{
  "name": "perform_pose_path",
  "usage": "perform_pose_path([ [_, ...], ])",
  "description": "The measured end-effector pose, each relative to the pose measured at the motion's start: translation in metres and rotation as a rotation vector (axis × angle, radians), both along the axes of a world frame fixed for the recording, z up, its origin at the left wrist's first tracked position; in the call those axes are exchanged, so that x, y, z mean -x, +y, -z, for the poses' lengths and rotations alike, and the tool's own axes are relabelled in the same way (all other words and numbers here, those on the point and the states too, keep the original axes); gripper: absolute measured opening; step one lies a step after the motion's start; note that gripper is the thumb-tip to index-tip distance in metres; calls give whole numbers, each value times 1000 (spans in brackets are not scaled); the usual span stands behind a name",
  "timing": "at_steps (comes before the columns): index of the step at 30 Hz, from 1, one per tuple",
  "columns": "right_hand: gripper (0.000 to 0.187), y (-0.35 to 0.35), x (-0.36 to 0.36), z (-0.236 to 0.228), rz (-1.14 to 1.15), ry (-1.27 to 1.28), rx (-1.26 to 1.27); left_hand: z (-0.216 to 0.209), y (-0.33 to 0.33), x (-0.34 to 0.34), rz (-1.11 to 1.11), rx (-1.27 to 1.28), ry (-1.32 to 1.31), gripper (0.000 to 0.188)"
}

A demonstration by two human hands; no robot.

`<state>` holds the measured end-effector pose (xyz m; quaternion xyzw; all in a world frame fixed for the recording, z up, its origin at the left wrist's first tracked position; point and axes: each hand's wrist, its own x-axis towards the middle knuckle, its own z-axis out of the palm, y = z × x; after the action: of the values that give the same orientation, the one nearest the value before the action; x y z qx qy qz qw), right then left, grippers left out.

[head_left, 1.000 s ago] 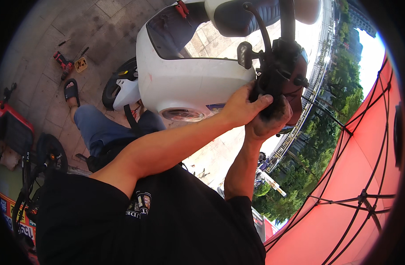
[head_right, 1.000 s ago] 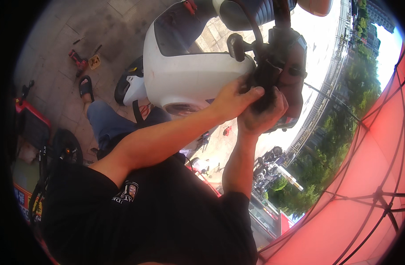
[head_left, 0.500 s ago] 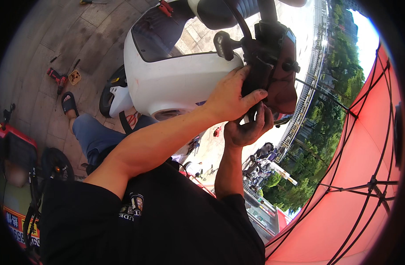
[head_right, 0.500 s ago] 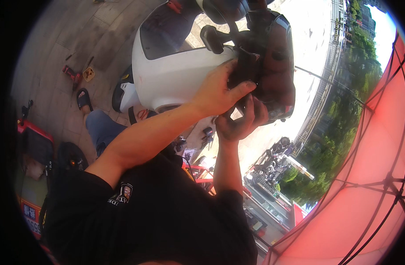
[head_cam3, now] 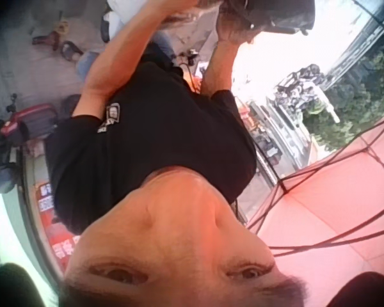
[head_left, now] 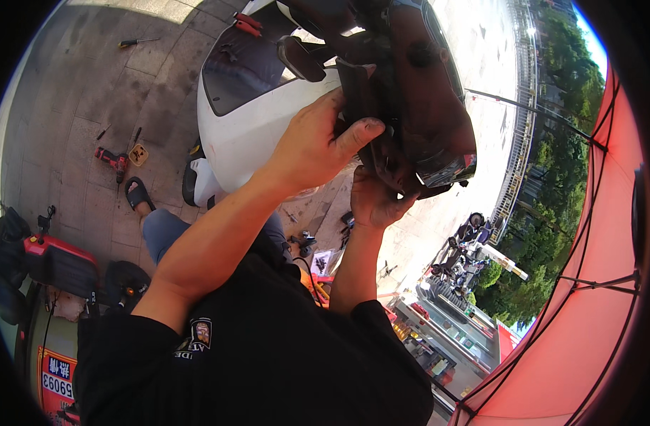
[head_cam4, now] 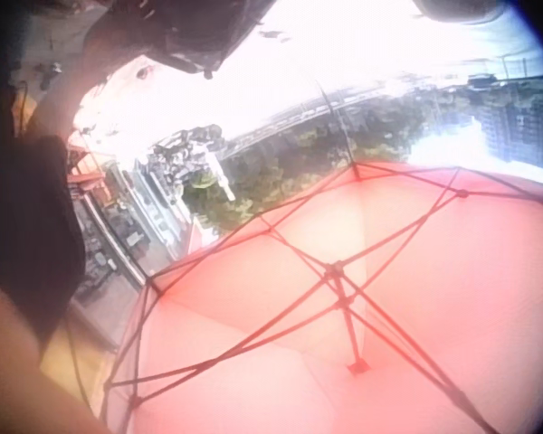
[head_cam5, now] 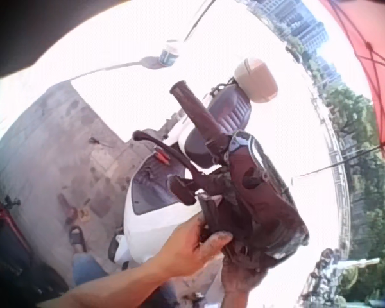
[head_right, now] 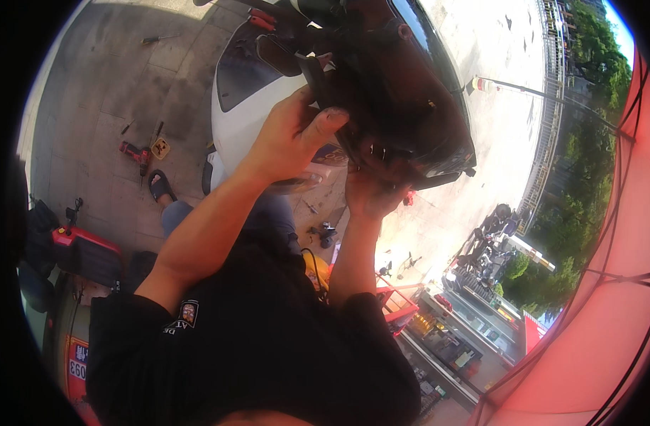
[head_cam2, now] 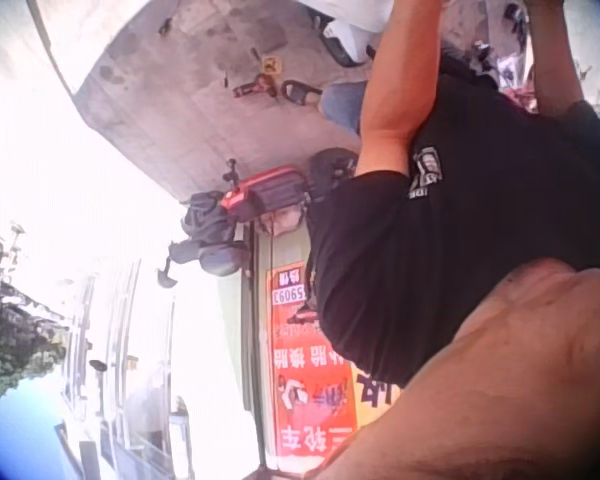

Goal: The person assembles the handlebar of a white electric scooter by attaching the front fairing, aligning the handlebar, and securing the brake lever and throttle. The person repeatedly adjusts and checks the fit of the components.

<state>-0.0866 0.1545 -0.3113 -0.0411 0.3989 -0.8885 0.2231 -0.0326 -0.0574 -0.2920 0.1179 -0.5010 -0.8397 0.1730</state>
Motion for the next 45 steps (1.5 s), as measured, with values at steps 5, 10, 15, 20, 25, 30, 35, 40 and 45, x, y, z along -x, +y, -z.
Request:
perform_pose_path([
  [5,54,-23,-3,-6,33,253,-89,1,13,4,-56,-238,171,76],
  [10,51,-27,-12,-17,118,131,-86,5,2,15,-79,-48,30,64],
  [15,56,-30,-14,-24,199,136,-100,-3,3,14,-54,-127,2,65],
  [20,54,-25,-10,-17,271,117,-69,-12,-20,-23,82,-67,-52,60],
  [25,76,-19,-6,-2,350,88,-263,43,-117,-120,-62,36,-249,50],
  [30,97,-28,-2,-3,525,-85,-303,148,-234,-253,40,169,-784,50],
  [35,85,-55,8,-5,607,46,-237,186,-296,-428,-198,-18,-1095,55],
  [40,70,-69,1,-3,844,24,-353,176,-330,-494,-243,-190,-1170,49],
  [45,72,-94,-25,-12,1078,-52,-410,174,-400,-312,179,198,-770,54],
])
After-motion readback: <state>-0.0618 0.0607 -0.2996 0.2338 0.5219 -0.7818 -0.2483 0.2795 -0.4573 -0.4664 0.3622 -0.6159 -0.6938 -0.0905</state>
